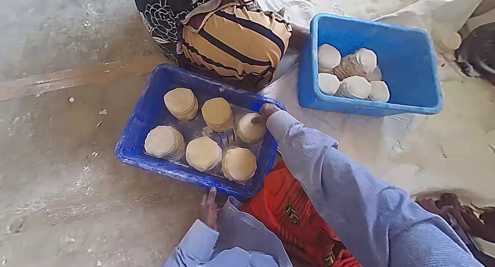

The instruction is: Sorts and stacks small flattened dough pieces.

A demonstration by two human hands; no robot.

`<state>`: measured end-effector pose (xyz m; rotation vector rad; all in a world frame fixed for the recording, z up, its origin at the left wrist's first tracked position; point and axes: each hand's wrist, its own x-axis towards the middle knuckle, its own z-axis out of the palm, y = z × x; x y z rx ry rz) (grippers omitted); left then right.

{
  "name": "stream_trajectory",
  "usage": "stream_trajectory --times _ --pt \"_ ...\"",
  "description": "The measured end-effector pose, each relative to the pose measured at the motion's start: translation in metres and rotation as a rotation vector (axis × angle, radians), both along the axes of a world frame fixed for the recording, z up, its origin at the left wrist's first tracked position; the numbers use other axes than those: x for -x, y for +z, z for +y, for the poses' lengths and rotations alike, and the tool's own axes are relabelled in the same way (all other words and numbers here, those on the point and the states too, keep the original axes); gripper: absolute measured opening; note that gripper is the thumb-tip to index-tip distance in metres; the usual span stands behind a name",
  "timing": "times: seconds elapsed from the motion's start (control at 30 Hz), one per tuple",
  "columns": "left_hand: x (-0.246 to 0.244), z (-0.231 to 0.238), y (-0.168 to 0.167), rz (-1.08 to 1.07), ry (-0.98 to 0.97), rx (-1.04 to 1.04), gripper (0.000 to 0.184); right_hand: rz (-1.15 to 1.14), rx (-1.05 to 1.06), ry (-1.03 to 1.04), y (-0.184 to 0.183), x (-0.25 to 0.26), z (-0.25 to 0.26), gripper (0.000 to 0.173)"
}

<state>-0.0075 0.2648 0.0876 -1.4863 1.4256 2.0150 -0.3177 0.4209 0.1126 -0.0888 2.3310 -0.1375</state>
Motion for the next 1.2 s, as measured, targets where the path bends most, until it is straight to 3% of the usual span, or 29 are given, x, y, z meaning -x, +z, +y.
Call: stream_trajectory --times 0.17,0.43,0.6,0.67,0.73,0.83,0.9,1.03,1.13,1.2 --pt "-0.004 -0.035 -0.004 0.023 -0.016 0.061 0.043 0.018 -0.027 -0.106 -0.003 0.001 -0.005 0.064" --pt "-0.010 -0.052 -0.010 -0.002 -0.009 0.091 0.041 0.022 0.007 -0.241 -0.005 0.000 -0.006 0.075" --pt "-0.018 -0.064 0.009 0.011 -0.096 0.203 0.044 0.036 0.117 -0.230 -0.009 -0.004 -0.001 0.057" --pt "-0.022 -0.065 0.024 0.161 -0.207 0.347 0.050 0.036 0.181 -0.148 -0.002 -0.008 -0.002 0.057" --pt "-0.022 -0.064 0.034 0.446 -0.344 0.574 0.062 0.042 0.239 -0.043 0.010 -0.014 -0.005 0.058" --pt "0.012 -0.055 0.053 0.886 -0.490 0.818 0.065 0.180 0.334 0.043 0.051 -0.032 0.005 0.053" --pt "0.047 -0.036 0.072 1.097 -0.534 0.869 0.065 0.307 0.377 -0.044 0.098 -0.056 0.043 0.052" --pt "0.110 0.011 0.120 1.398 -0.595 0.888 0.062 0.711 0.455 -0.327 0.165 -0.120 0.171 0.046" --pt "0.149 0.063 0.161 1.582 -0.612 0.927 0.059 0.904 0.304 -0.415 0.182 -0.171 0.268 0.041" --pt "0.169 0.113 0.189 1.661 -0.738 0.835 0.053 0.846 0.164 -0.458 0.176 -0.196 0.319 0.040"
